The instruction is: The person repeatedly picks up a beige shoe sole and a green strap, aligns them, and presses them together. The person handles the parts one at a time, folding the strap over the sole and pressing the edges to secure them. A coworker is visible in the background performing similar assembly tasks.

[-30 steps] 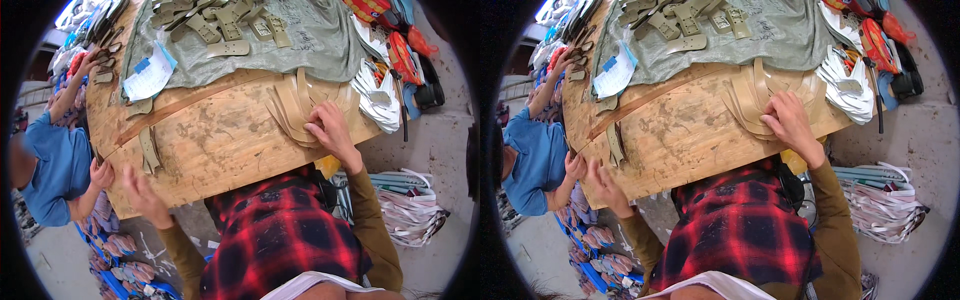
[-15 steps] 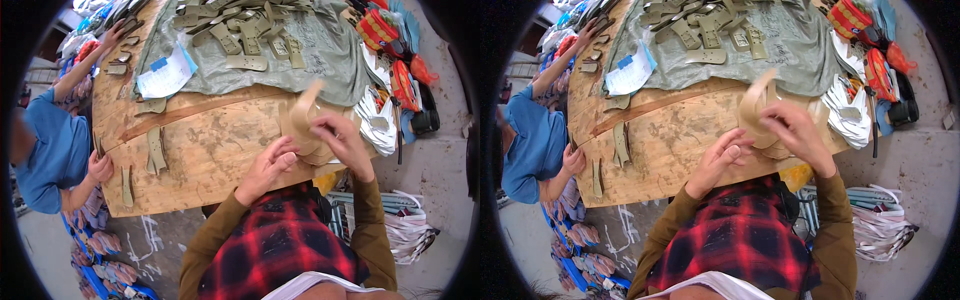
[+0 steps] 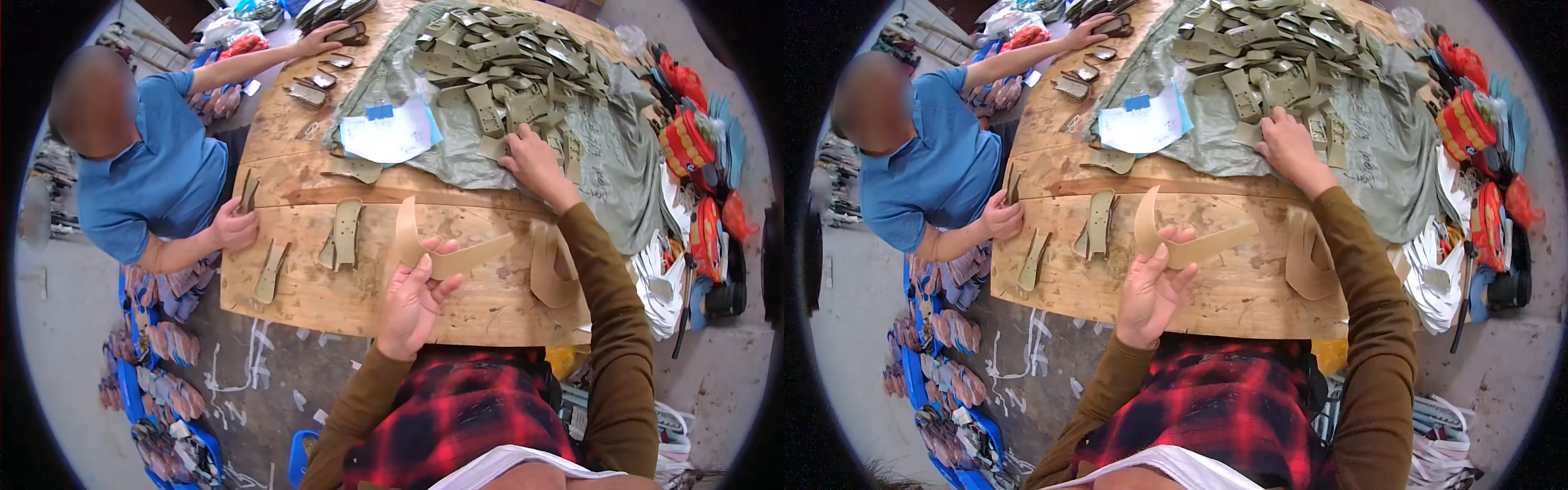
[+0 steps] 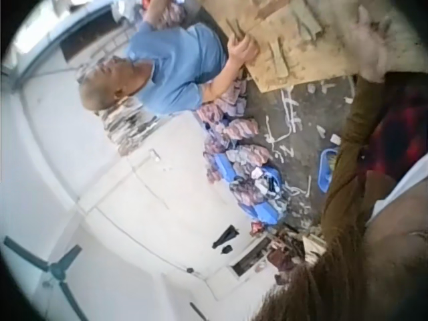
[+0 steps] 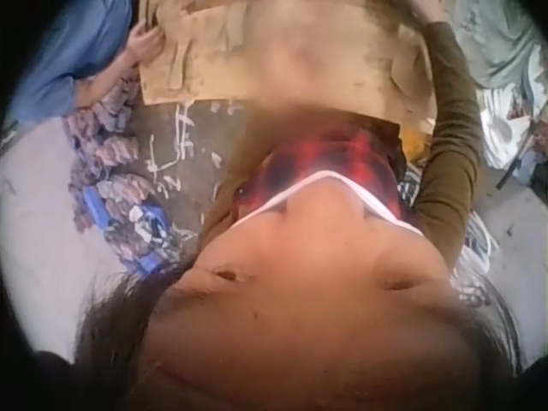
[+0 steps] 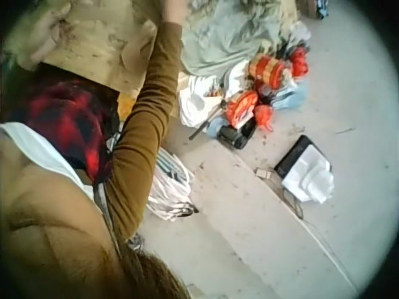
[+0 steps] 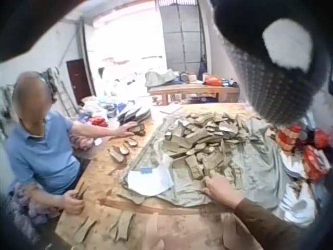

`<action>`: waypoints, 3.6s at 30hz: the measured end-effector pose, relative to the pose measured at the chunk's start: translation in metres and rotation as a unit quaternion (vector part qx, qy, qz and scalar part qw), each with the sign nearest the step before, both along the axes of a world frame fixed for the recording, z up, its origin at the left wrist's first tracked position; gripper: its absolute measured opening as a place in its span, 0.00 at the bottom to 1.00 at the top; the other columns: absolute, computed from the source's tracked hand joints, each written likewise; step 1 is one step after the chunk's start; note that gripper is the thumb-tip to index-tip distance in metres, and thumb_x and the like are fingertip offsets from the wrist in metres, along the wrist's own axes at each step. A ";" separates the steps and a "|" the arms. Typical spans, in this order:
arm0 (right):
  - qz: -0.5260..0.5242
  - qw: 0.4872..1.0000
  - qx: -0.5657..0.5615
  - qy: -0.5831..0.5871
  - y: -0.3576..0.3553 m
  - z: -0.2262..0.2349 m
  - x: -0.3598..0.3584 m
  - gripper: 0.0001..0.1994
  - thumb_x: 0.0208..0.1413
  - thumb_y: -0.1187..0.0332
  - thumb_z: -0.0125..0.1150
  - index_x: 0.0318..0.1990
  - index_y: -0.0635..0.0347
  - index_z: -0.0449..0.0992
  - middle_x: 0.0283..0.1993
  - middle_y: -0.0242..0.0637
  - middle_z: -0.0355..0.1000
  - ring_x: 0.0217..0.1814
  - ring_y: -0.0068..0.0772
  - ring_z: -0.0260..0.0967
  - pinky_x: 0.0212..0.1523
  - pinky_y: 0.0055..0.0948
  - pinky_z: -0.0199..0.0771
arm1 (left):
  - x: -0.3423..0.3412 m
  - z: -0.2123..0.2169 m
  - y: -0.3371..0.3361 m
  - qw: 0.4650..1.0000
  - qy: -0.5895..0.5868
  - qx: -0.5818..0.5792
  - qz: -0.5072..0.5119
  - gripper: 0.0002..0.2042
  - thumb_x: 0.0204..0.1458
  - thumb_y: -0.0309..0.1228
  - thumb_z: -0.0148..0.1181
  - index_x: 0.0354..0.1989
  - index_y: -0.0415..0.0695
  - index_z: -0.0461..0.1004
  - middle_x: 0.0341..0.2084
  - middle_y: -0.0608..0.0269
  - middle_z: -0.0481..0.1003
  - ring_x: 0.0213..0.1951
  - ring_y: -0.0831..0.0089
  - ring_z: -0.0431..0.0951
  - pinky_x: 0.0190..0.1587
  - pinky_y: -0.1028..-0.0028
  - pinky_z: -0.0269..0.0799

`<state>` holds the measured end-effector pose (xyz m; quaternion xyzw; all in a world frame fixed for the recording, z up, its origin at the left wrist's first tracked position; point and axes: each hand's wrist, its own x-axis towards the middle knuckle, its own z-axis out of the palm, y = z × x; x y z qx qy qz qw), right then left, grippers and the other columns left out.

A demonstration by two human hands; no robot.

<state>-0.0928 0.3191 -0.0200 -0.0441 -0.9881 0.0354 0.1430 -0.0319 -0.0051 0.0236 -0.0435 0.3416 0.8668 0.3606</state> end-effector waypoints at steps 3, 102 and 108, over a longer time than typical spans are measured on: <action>-0.027 0.999 0.009 0.021 -0.008 0.006 0.006 0.14 0.50 0.66 0.65 0.40 0.62 0.69 0.40 0.48 0.68 0.47 0.51 0.70 0.43 0.45 0.72 | -0.003 -0.006 -0.007 0.999 -0.002 0.034 0.010 0.14 0.66 0.30 0.45 0.57 0.38 0.66 0.59 0.47 0.67 0.60 0.62 0.70 0.62 0.65 0.72; 0.097 0.974 -0.185 0.090 -0.155 0.040 0.188 0.08 0.48 0.71 0.57 0.37 0.60 0.69 0.29 0.35 0.61 0.29 0.34 0.65 0.28 0.32 0.66 | 0.036 0.023 0.011 0.905 0.323 -0.266 -0.073 0.10 0.65 0.26 0.47 0.44 0.31 0.73 0.43 0.48 0.79 0.45 0.68 0.79 0.51 0.71 0.74; 0.087 0.973 -0.189 0.097 -0.156 0.039 0.189 0.09 0.47 0.73 0.58 0.36 0.59 0.68 0.28 0.36 0.60 0.28 0.35 0.65 0.28 0.33 0.66 | 0.046 0.020 0.017 0.884 0.364 -0.291 -0.033 0.08 0.65 0.26 0.47 0.40 0.33 0.70 0.41 0.44 0.79 0.45 0.66 0.80 0.51 0.70 0.75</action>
